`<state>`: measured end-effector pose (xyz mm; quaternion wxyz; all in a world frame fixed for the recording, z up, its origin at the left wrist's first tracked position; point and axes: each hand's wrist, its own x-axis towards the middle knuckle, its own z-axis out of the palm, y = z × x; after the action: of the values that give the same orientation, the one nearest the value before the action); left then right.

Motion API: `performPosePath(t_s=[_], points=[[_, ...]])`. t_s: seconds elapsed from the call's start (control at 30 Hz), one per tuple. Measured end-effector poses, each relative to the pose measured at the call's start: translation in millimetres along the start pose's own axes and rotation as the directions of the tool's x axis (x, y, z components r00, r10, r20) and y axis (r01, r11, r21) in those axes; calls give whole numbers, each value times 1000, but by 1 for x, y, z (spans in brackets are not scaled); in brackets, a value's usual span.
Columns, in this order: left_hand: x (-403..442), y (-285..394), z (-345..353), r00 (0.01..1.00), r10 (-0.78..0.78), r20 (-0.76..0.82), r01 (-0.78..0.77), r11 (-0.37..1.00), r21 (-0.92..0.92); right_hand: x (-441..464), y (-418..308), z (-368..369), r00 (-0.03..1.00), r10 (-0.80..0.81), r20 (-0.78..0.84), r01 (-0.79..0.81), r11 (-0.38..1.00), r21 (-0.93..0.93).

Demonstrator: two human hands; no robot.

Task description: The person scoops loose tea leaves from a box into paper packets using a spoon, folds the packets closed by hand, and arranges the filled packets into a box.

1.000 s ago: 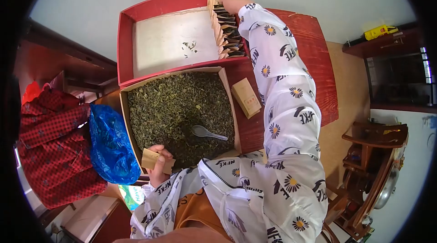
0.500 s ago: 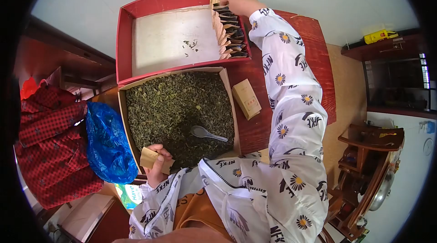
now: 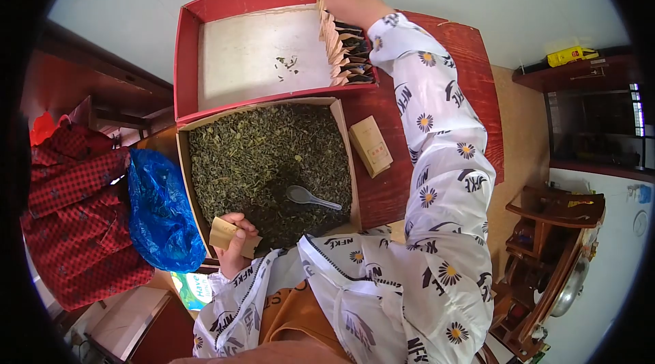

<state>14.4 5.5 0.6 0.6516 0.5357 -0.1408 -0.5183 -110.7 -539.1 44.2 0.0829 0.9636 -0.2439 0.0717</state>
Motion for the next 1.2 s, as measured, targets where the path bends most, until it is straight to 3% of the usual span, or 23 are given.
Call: performPosePath(t_s=[0.03,0.07,0.13,0.17,0.23,0.43,0.47,0.53,0.57,0.63,0.73,0.77,0.8,0.83,0.87,0.9,0.93,1.0,1.07,1.13,1.2], points=[[0,1,1,1000,-7,-6,7,1000,-14,2,-8,3,965,-252,-77,252,968,-12],[0,2,2,1000,-13,-12,12,1000,-28,2,-20,8,964,-253,-79,252,968,-13],[0,1,2,1000,-13,-20,13,1000,-26,-3,-52,13,928,-299,220,323,943,-81],[0,1,2,999,-17,-28,16,1000,-23,-5,-65,7,929,-299,217,323,943,-84],[1,-1,1,1000,-6,-21,5,1000,-31,-7,-84,-6,761,-34,647,262,930,-259],[2,-2,0,1000,2,-14,-3,999,-40,-12,-82,-6,715,63,697,221,925,-310],[2,-2,0,1000,3,-12,-3,999,-42,-16,-79,1,716,64,695,221,924,-313],[3,-1,0,1000,5,-6,-5,999,-46,-22,-69,12,872,-94,481,269,913,-308],[3,-1,1,1000,5,-3,-5,999,-50,-21,-69,10,871,-99,482,275,910,-309],[2,0,2,1000,5,-5,-5,999,-51,-20,-70,7,783,61,619,198,919,-341],[4,1,1,1000,9,-1,-9,999,-47,-16,-66,0,783,9,623,191,948,-254],[4,1,1,1000,11,6,-11,999,-42,-15,-63,-6,837,-88,540,242,945,-221],[4,0,1,1000,7,5,-7,999,-42,-17,-58,-9,835,-88,542,242,945,-219],[4,0,1,1000,9,4,-9,999,-36,-22,-53,-13,944,-170,285,222,961,-165],[4,0,1,1000,13,5,-13,999,-30,-29,-49,-18,976,-216,-2,215,971,-108],[5,0,1,999,30,18,-30,999,-10,-37,-49,-30,975,-196,-102,193,980,-41],[6,0,1,999,28,22,-28,1000,-5,-46,-51,-41,976,-190,-103,187,982,-39],[6,0,-1,997,57,51,-57,998,5,-73,-70,-74,988,-77,-132,120,927,355],[6,2,-1,997,54,63,-57,997,47,-108,-99,-104,986,-50,-160,111,908,403],[6,-1,-3,991,83,106,-84,996,0,-147,-133,-120,997,-77,-18,73,814,576],[7,-4,-5,985,112,128,-114,993,5,-187,-168,-115,994,-100,34,57,783,619]])
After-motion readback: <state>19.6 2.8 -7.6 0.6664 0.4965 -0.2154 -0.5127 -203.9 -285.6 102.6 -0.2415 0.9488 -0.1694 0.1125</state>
